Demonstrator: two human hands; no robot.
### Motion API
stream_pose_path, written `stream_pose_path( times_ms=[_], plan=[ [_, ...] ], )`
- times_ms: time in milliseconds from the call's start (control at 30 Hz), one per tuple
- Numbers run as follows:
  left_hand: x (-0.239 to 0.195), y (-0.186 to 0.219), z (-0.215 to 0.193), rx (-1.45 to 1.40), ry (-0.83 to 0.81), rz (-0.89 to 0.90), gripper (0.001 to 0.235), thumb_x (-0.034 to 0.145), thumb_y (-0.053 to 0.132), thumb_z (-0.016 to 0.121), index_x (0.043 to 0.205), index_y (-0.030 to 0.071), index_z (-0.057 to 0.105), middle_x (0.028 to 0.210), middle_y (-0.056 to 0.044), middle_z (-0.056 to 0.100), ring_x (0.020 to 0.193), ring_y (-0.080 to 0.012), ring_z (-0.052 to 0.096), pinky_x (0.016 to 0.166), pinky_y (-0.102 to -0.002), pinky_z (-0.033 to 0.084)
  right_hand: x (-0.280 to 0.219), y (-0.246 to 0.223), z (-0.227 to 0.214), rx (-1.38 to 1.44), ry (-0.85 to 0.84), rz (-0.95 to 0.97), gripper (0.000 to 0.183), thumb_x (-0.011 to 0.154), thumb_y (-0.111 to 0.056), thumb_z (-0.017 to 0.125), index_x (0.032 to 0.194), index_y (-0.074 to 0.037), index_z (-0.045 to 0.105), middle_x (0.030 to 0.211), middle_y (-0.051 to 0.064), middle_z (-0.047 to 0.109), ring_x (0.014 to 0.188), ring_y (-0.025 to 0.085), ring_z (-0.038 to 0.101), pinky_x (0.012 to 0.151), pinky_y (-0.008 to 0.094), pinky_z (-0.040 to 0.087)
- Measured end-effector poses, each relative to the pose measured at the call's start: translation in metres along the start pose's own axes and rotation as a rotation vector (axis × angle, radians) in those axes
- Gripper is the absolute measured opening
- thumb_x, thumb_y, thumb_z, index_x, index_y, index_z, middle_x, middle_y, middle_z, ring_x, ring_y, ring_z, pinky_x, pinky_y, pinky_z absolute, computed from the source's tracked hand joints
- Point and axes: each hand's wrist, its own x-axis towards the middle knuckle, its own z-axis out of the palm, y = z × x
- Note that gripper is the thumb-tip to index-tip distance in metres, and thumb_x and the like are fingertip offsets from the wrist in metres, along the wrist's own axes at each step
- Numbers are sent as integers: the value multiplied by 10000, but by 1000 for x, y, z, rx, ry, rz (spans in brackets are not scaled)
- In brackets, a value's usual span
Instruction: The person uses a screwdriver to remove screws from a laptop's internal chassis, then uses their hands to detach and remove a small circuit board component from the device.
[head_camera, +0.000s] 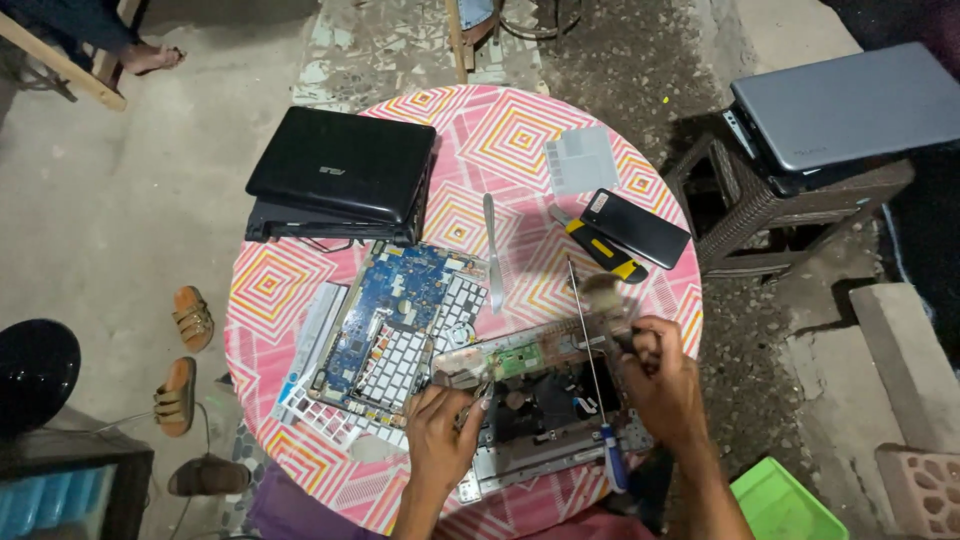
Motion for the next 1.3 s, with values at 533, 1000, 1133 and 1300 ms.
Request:
stream_pose_path(
  times_ms=[533,1000,1133,1300],
  plan=[
    [7,16,-1,210,-62,41,283,950,334,605,1092,99,669,1086,-91,595,974,-287,524,825,-436,346,20,89,-9,-400,-64,-8,504,861,-320,669,1359,-243,649,1175,45,644,1063,249,649,895,400,502],
    [-19,23,-29,-11,-6,-88,390,1003,451,472,1047,141,705,1101,-49,664,1075,-252,585,900,-426,405,-63,70,10,-87,52,-176,252,930,-180,626,688,-113,619,558,22,487,509,144,423,535,334,332],
    [-17,25,-25,19,-24,-20,319,976,410,541,1033,134,691,1135,-44,647,1061,-246,584,882,-407,394,-75,73,27,-69,26,-28,106,879,-235,674,858,-160,746,693,-23,683,543,102,497,540,282,385],
    [-24,15,-33,176,-147,133,279,990,363,527,1119,146,646,1222,-65,599,1196,-283,546,992,-487,366,-80,79,30,-4,173,0,130,905,-210,682,886,-95,738,668,10,649,582,105,548,535,278,428]
  ],
)
